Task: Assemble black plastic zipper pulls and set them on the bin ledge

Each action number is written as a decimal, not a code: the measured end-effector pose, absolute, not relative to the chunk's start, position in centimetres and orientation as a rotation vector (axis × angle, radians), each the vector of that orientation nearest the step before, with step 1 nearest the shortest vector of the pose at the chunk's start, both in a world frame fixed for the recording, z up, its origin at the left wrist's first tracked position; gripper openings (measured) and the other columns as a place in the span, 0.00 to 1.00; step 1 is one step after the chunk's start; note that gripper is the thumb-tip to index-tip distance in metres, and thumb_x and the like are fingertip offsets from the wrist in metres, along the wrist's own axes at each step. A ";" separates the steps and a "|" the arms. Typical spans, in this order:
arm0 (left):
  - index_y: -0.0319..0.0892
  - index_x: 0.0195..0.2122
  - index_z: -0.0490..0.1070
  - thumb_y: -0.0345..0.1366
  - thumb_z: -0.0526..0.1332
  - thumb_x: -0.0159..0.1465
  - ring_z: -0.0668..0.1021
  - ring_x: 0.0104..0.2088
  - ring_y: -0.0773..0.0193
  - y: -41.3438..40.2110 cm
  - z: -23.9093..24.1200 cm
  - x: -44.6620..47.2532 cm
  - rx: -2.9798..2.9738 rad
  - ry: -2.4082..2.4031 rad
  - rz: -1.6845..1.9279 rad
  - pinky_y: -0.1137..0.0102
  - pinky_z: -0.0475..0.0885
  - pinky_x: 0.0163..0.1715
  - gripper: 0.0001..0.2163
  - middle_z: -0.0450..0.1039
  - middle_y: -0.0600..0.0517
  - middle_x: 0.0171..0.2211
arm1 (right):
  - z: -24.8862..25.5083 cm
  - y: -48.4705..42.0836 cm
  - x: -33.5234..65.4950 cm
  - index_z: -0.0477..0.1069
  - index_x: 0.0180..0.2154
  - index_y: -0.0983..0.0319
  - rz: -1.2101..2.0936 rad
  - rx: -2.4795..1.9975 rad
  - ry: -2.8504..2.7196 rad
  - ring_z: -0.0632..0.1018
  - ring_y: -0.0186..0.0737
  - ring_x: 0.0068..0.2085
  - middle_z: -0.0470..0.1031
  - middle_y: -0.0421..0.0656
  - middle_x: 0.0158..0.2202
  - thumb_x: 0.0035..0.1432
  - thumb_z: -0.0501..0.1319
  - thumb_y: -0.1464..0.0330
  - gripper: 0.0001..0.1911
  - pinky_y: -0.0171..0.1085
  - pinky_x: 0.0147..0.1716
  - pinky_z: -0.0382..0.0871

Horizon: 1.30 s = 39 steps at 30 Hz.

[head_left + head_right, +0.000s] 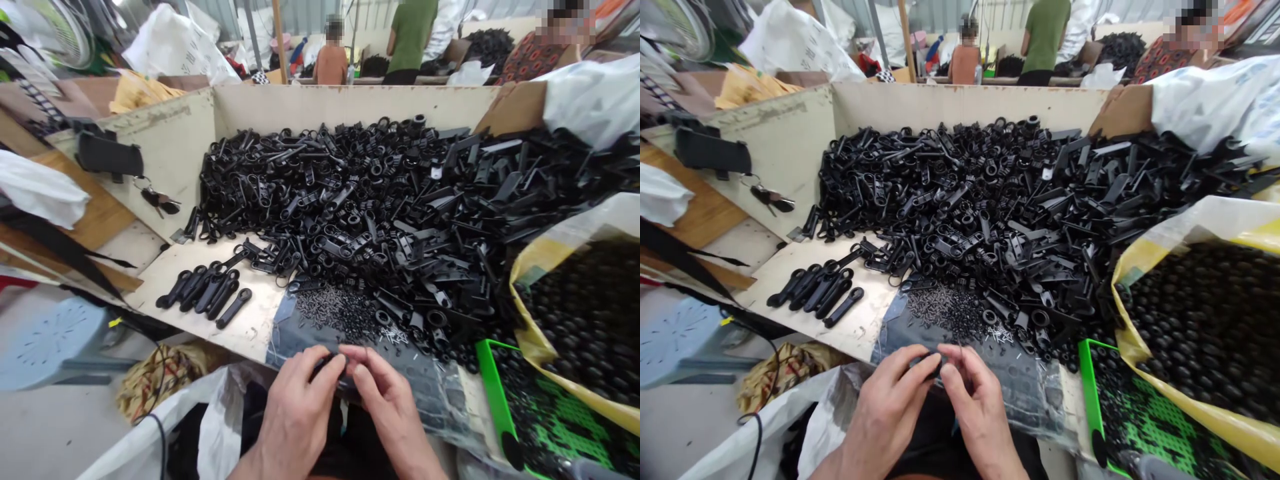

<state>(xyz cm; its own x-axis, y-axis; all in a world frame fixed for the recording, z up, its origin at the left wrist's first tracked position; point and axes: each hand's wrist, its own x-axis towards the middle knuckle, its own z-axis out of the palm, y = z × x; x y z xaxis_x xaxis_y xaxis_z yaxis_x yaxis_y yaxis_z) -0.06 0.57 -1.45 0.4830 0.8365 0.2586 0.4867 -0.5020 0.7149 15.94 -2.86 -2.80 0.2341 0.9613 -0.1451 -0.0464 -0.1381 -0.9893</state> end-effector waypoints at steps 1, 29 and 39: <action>0.51 0.58 0.71 0.28 0.56 0.69 0.80 0.48 0.56 0.7 -1.3 -0.1 2.131 1.124 0.760 0.61 0.74 0.51 0.19 0.77 0.46 0.50 | -2.9 -2.7 16.0 0.81 0.45 0.59 1.202 -1.405 -0.884 0.77 0.40 0.33 0.79 0.45 0.34 0.61 0.65 0.49 0.22 0.34 0.32 0.75; 0.42 0.60 0.64 0.49 0.67 0.60 0.62 0.17 0.74 -0.2 0.4 -1.6 0.616 1.035 0.242 0.78 0.48 0.19 0.30 0.69 0.59 0.21 | -2.7 -1.9 17.0 0.79 0.51 0.58 1.229 -1.334 -1.491 0.75 0.36 0.34 0.71 0.40 0.34 0.69 0.59 0.62 0.15 0.33 0.36 0.70; 0.42 0.36 0.77 0.46 0.66 0.59 0.80 0.36 0.57 3.7 -1.7 -4.6 1.362 1.463 0.632 0.68 0.73 0.38 0.13 0.81 0.52 0.32 | -1.8 -1.1 19.3 0.77 0.41 0.57 0.791 -1.625 -1.654 0.78 0.39 0.33 0.77 0.42 0.35 0.70 0.56 0.63 0.11 0.34 0.35 0.71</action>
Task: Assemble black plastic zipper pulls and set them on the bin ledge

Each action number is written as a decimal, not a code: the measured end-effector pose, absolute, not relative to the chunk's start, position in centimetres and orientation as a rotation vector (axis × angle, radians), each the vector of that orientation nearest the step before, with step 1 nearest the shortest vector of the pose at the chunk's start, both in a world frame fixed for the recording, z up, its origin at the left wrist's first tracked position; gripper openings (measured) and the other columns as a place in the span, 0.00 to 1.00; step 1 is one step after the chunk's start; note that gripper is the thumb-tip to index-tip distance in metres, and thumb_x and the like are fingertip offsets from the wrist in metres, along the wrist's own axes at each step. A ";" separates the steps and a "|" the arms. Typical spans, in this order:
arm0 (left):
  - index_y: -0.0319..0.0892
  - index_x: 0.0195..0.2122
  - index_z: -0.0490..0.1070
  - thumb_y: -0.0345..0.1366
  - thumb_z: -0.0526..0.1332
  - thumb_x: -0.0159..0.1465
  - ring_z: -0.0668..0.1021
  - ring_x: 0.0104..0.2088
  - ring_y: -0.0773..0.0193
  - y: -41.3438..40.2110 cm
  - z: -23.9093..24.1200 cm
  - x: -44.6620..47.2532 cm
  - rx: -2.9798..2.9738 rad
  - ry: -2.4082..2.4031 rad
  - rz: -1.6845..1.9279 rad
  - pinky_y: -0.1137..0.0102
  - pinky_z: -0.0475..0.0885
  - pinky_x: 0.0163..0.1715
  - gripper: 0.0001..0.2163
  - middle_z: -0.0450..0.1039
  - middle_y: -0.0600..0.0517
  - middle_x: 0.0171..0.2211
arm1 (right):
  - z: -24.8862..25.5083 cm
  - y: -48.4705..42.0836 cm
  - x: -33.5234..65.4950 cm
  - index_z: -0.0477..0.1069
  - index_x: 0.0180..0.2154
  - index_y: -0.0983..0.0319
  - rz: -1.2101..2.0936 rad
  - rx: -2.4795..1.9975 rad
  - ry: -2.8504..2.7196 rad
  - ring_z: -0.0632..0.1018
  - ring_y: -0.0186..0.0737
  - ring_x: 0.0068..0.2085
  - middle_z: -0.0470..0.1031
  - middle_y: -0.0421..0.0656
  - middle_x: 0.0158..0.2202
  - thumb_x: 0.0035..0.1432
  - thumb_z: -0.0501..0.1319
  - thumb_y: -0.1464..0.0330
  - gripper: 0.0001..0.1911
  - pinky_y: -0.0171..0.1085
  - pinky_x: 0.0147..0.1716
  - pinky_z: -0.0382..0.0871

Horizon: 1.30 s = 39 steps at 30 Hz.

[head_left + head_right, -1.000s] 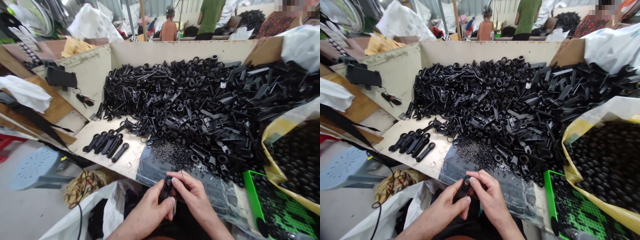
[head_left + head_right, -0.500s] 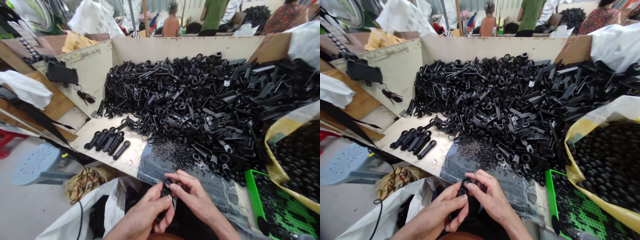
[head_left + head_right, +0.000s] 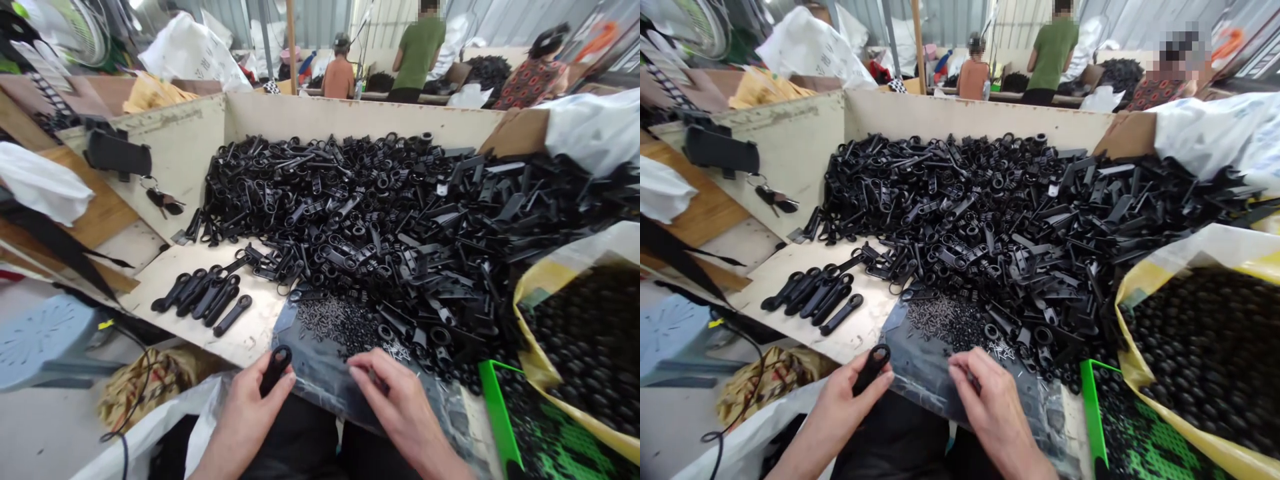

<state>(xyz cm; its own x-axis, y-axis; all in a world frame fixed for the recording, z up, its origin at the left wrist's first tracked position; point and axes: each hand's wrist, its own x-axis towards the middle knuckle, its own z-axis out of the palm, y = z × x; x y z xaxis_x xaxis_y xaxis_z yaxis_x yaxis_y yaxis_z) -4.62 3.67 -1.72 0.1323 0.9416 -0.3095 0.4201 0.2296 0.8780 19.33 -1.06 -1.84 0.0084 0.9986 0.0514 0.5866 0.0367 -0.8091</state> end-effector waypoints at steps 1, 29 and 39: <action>0.43 0.35 0.77 0.45 0.64 0.61 0.81 0.38 0.55 4.3 -1.7 -4.3 1.465 1.513 0.636 0.67 0.73 0.40 0.11 0.82 0.51 0.34 | -1.9 -0.4 19.5 0.76 0.39 0.57 0.733 -1.658 -1.689 0.78 0.39 0.33 0.77 0.42 0.35 0.71 0.56 0.63 0.11 0.34 0.34 0.71; 0.45 0.41 0.77 0.38 0.57 0.70 0.81 0.32 0.57 5.6 -3.4 -3.0 2.226 1.538 0.724 0.68 0.73 0.34 0.09 0.83 0.51 0.32 | -1.2 4.4 14.9 0.73 0.25 0.59 0.874 -1.613 -1.620 0.75 0.38 0.29 0.74 0.40 0.26 0.68 0.58 0.61 0.19 0.34 0.30 0.65; 0.47 0.32 0.76 0.34 0.60 0.68 0.78 0.27 0.60 3.2 -3.7 -1.7 2.061 1.469 0.735 0.70 0.69 0.29 0.08 0.77 0.55 0.25 | -2.7 1.1 15.4 0.78 0.33 0.60 1.003 -1.514 -1.470 0.77 0.39 0.32 0.76 0.41 0.30 0.68 0.59 0.61 0.14 0.33 0.32 0.68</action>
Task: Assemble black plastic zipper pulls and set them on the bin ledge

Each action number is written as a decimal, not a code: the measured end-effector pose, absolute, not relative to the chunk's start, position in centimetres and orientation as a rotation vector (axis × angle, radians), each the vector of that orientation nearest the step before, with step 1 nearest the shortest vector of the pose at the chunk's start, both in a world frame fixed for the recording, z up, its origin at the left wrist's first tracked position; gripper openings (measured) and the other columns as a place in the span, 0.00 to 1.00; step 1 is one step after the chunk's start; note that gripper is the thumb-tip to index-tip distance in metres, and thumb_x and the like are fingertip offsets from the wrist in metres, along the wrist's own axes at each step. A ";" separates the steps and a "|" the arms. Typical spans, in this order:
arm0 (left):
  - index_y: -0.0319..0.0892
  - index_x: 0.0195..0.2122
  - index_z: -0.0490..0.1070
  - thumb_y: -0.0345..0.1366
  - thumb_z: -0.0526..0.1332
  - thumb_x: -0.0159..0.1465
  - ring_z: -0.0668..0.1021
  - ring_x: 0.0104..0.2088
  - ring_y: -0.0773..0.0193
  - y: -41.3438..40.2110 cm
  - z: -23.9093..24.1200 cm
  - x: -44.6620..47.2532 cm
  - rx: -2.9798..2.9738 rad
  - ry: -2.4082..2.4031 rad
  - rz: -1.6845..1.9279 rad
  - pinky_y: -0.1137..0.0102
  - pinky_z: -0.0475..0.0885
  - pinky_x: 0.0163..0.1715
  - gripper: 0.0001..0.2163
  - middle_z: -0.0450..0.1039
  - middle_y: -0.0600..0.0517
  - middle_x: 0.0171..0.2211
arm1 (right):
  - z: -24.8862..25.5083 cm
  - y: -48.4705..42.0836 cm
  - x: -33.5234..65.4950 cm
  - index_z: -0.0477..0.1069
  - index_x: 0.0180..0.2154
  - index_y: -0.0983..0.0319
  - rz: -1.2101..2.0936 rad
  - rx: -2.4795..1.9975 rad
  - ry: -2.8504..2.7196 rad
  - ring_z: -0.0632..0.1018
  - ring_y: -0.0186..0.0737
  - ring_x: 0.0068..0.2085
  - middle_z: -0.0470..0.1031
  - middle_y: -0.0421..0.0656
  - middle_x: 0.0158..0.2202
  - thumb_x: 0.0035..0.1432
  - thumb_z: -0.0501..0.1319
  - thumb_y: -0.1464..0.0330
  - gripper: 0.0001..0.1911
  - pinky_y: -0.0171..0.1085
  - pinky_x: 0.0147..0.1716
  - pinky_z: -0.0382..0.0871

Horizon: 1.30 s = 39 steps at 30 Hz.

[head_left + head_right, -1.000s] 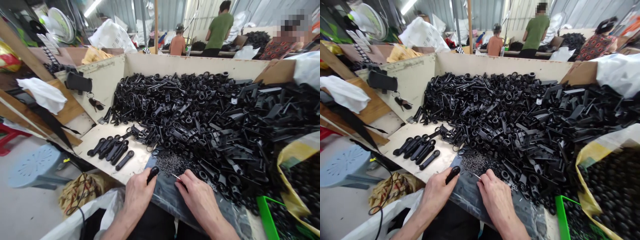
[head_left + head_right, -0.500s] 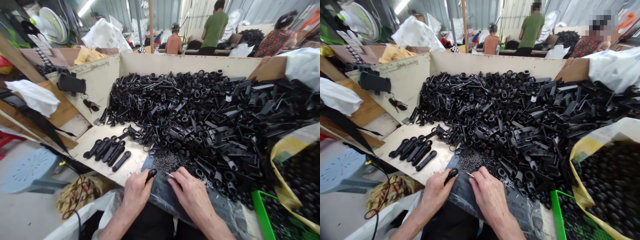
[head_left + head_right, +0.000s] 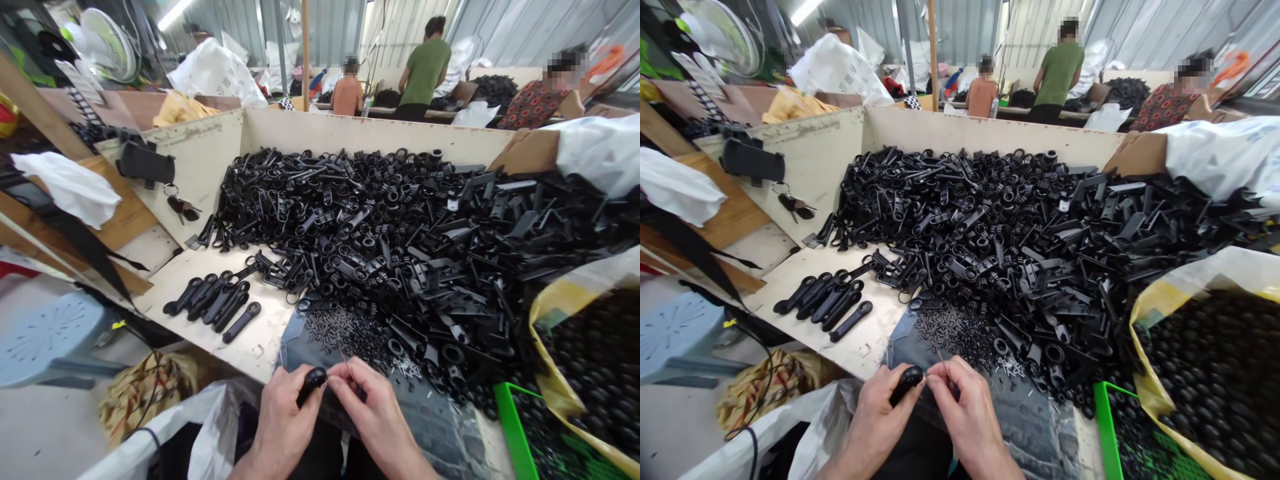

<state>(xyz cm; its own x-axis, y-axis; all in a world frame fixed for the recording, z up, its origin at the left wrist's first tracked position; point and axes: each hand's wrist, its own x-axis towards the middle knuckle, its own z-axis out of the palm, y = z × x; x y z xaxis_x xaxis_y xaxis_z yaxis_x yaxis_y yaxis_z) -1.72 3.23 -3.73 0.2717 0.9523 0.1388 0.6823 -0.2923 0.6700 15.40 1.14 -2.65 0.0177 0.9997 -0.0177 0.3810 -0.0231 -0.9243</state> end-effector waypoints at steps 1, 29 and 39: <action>0.47 0.31 0.75 0.34 0.60 0.68 0.77 0.27 0.60 3.2 -3.6 -1.7 2.043 1.466 0.707 0.70 0.68 0.30 0.08 0.77 0.55 0.24 | -3.0 0.8 15.5 0.78 0.35 0.60 0.974 -1.499 -1.480 0.77 0.39 0.32 0.76 0.41 0.30 0.68 0.59 0.61 0.14 0.33 0.32 0.69; 0.44 0.26 0.65 0.47 0.59 0.66 0.68 0.21 0.66 4.8 -2.0 -2.1 1.373 1.362 0.645 0.73 0.62 0.25 0.15 0.63 0.59 0.17 | -3.3 2.1 15.9 0.76 0.39 0.63 0.360 -1.197 -1.921 0.77 0.36 0.29 0.76 0.42 0.30 0.69 0.58 0.74 0.08 0.32 0.29 0.69; 0.44 0.26 0.65 0.46 0.61 0.61 0.55 0.14 0.72 6.1 -1.4 -1.2 1.081 1.390 0.638 0.75 0.50 0.18 0.13 0.60 0.62 0.11 | -3.8 3.0 17.3 0.75 0.44 0.64 0.110 -1.175 -2.127 0.79 0.38 0.31 0.78 0.45 0.32 0.71 0.54 0.75 0.10 0.34 0.31 0.71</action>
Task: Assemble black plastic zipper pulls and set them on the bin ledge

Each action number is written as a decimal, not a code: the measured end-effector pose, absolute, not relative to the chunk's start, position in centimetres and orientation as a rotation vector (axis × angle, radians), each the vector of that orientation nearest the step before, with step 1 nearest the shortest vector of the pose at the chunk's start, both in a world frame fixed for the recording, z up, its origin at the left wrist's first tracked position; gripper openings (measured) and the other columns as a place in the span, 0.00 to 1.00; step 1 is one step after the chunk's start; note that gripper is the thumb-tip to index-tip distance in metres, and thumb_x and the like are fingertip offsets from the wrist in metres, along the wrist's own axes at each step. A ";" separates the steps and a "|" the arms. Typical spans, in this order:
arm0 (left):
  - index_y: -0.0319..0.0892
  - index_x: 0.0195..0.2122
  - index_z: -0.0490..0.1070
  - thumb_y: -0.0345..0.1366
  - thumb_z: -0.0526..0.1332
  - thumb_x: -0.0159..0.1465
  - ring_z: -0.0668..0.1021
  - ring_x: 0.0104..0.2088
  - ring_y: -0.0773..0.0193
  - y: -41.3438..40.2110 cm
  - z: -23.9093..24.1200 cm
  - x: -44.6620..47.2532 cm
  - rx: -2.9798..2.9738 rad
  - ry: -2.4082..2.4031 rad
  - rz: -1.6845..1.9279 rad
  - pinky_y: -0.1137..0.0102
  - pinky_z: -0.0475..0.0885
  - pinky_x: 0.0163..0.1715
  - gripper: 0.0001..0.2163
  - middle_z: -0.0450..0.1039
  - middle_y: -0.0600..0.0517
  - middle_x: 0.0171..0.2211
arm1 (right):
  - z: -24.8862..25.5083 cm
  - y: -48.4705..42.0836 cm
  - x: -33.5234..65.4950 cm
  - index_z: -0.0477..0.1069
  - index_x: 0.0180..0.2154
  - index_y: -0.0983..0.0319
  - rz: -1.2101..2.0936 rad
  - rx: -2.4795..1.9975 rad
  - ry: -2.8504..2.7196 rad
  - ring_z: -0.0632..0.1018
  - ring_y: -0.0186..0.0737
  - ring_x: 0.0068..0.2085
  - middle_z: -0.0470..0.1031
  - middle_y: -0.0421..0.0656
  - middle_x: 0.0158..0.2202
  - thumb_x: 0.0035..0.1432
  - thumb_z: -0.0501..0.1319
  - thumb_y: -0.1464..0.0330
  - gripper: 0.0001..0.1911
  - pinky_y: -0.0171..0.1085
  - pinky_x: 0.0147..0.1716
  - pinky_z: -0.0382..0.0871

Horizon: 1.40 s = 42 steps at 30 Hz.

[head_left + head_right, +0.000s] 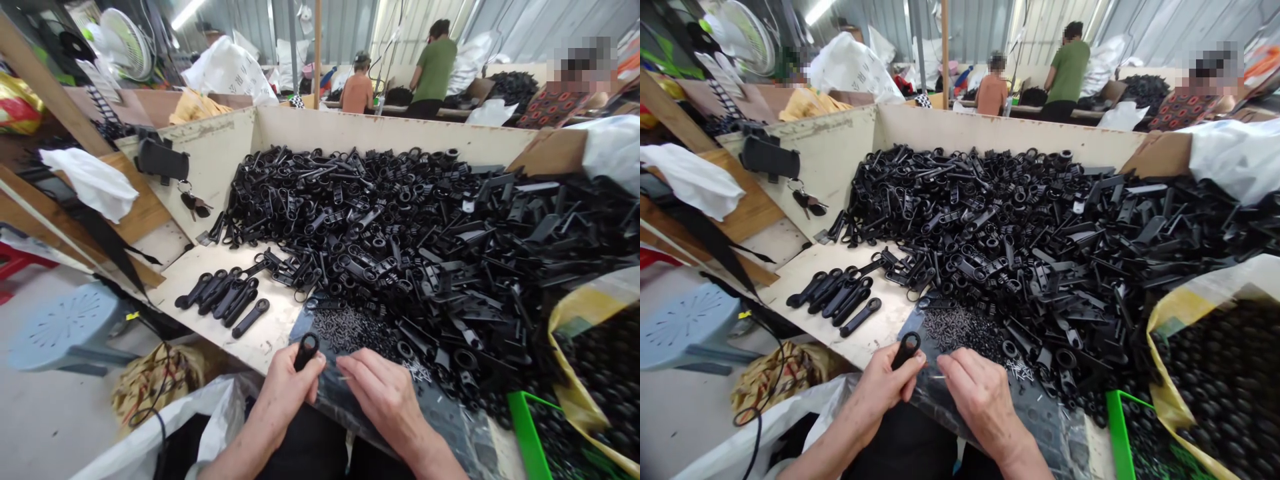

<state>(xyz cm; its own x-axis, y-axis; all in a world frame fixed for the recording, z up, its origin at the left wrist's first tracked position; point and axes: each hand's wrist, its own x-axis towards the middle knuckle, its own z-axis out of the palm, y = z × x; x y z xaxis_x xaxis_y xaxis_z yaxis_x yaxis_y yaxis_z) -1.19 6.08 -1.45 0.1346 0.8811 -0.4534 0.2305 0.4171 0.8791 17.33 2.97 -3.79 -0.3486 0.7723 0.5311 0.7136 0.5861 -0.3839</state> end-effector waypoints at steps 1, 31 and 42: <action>0.44 0.26 0.66 0.47 0.61 0.61 0.55 0.15 0.72 6.1 -1.6 -1.2 1.084 1.396 0.652 0.75 0.49 0.17 0.13 0.61 0.61 0.11 | -3.9 3.0 17.3 0.75 0.43 0.63 0.116 -1.227 -2.119 0.79 0.38 0.31 0.78 0.45 0.32 0.72 0.53 0.74 0.12 0.34 0.31 0.71; 0.41 0.24 0.70 0.53 0.68 0.57 0.57 0.16 0.72 3.2 -2.1 -2.1 0.956 1.463 0.791 0.76 0.49 0.17 0.20 0.64 0.58 0.13 | -4.8 0.8 16.7 0.77 0.44 0.59 0.305 -1.512 -1.856 0.81 0.37 0.31 0.77 0.43 0.33 0.74 0.52 0.64 0.15 0.32 0.31 0.72; 0.39 0.30 0.71 0.54 0.71 0.54 0.58 0.15 0.77 3.3 -1.3 -0.3 0.723 1.296 0.787 0.79 0.48 0.17 0.21 0.69 0.57 0.16 | -3.7 2.1 18.1 0.73 0.30 0.58 0.161 -1.802 -1.937 0.78 0.36 0.25 0.73 0.41 0.30 0.75 0.48 0.58 0.24 0.34 0.23 0.64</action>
<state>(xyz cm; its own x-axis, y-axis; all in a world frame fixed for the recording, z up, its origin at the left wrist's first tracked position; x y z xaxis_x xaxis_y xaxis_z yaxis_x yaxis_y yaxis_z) -0.30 3.35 -1.28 0.0966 0.8338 -0.5435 -0.0970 0.5513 0.8286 18.08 2.13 -3.69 -0.0118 0.9636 0.2670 0.9061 0.1232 -0.4047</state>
